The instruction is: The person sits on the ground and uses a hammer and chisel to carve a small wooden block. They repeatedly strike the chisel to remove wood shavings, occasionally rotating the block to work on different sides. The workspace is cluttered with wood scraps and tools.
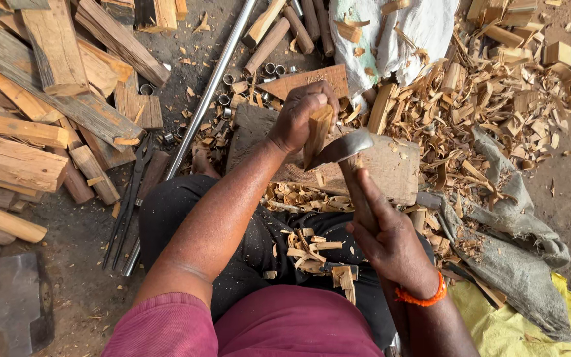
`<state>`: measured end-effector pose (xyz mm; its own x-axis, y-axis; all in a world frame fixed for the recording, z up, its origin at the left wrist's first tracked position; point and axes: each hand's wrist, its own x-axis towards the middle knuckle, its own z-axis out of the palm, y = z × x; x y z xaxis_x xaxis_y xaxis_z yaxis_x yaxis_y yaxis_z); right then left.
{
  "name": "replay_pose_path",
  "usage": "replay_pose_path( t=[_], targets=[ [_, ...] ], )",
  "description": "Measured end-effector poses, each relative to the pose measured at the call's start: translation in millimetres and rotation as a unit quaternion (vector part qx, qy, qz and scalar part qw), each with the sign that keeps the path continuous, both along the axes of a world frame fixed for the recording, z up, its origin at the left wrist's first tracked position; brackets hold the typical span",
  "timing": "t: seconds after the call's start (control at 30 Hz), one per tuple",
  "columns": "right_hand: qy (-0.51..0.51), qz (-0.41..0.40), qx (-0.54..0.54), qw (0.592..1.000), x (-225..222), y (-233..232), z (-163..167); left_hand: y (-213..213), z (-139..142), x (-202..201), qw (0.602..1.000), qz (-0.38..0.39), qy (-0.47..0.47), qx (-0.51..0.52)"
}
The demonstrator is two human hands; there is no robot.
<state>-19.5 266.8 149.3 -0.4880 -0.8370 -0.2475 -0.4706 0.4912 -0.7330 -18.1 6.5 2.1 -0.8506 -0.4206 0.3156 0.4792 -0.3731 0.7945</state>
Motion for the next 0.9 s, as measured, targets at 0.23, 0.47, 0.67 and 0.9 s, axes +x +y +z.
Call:
replay_pose_path(
  t=[0.23, 0.47, 0.67, 0.9],
  targets=[
    [0.037, 0.117, -0.139, 0.983, 9.4, -9.5, 10.6, 2.0, 3.8, 5.8, 1.000, 0.011, -0.014, -0.013],
    [-0.034, 0.001, -0.004, 0.999, 0.2, 1.2, -24.2, -5.6, -6.6, 2.4, 0.999, 0.035, -0.010, 0.027],
    [0.048, 0.068, -0.096, 0.992, -7.6, 0.2, -13.9, -6.5, -1.6, 6.1, 0.999, -0.021, 0.000, -0.043],
    [-0.066, -0.115, -0.239, 0.962, 1.5, 14.6, 63.3, 0.7, -0.6, 9.0, 0.994, -0.080, -0.016, 0.071]
  ],
)
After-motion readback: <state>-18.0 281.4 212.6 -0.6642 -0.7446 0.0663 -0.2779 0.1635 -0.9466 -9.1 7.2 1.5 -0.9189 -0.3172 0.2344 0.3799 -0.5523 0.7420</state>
